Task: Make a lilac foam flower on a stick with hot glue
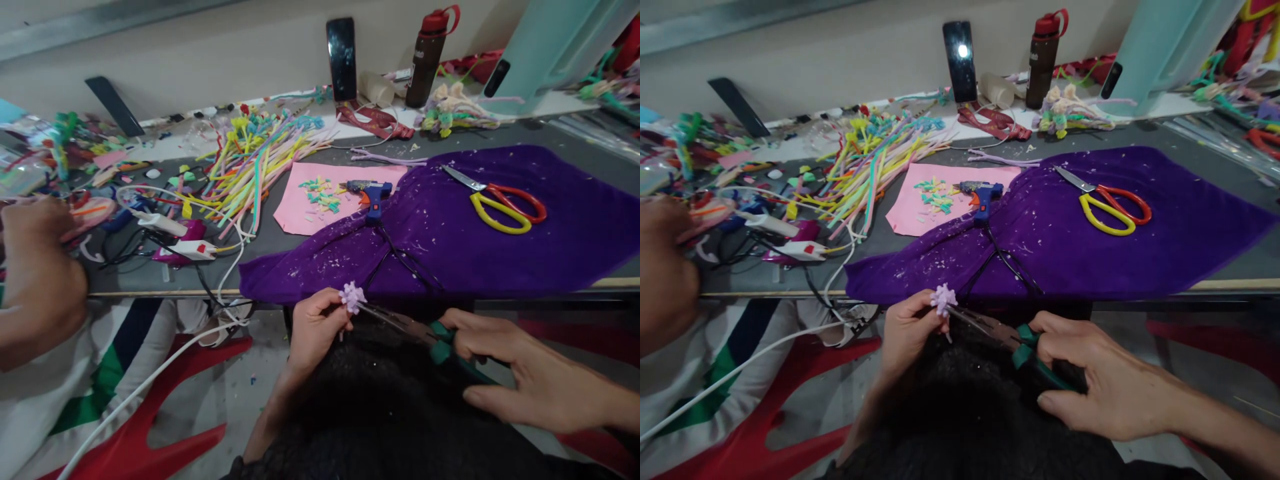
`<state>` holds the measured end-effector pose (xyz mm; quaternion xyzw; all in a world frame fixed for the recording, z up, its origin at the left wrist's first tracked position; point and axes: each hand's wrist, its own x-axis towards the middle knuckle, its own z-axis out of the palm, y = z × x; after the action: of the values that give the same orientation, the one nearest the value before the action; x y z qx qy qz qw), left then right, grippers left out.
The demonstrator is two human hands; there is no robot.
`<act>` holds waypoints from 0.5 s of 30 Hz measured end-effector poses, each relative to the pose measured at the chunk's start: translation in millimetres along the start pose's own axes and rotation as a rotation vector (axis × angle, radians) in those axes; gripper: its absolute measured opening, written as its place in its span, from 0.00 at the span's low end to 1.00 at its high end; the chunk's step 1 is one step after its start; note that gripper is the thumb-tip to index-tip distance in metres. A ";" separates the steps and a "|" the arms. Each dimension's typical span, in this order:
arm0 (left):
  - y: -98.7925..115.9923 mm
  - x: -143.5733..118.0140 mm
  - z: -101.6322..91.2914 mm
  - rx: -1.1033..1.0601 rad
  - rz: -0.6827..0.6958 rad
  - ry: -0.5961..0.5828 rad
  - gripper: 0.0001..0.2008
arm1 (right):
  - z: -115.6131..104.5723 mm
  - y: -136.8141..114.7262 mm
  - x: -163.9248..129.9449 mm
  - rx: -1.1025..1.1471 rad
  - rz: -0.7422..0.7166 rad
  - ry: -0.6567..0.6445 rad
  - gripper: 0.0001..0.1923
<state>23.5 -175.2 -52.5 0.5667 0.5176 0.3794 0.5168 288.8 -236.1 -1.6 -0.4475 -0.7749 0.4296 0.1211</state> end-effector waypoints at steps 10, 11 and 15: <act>-1.3 -3.0 0.4 -0.083 0.063 0.069 0.02 | 3.7 -4.3 -8.8 -0.052 0.006 0.026 0.10; -1.0 -3.0 0.6 -0.072 0.069 0.076 0.02 | 3.0 -4.7 -7.1 -0.037 0.000 0.016 0.09; -0.3 -2.6 1.1 -0.001 0.117 0.098 0.01 | 0.5 -4.9 0.2 0.043 -0.011 -0.008 0.08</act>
<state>24.1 -178.0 -52.7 0.5766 0.5082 0.4365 0.4678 285.5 -237.3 1.8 -0.4387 -0.7684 0.4474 0.1303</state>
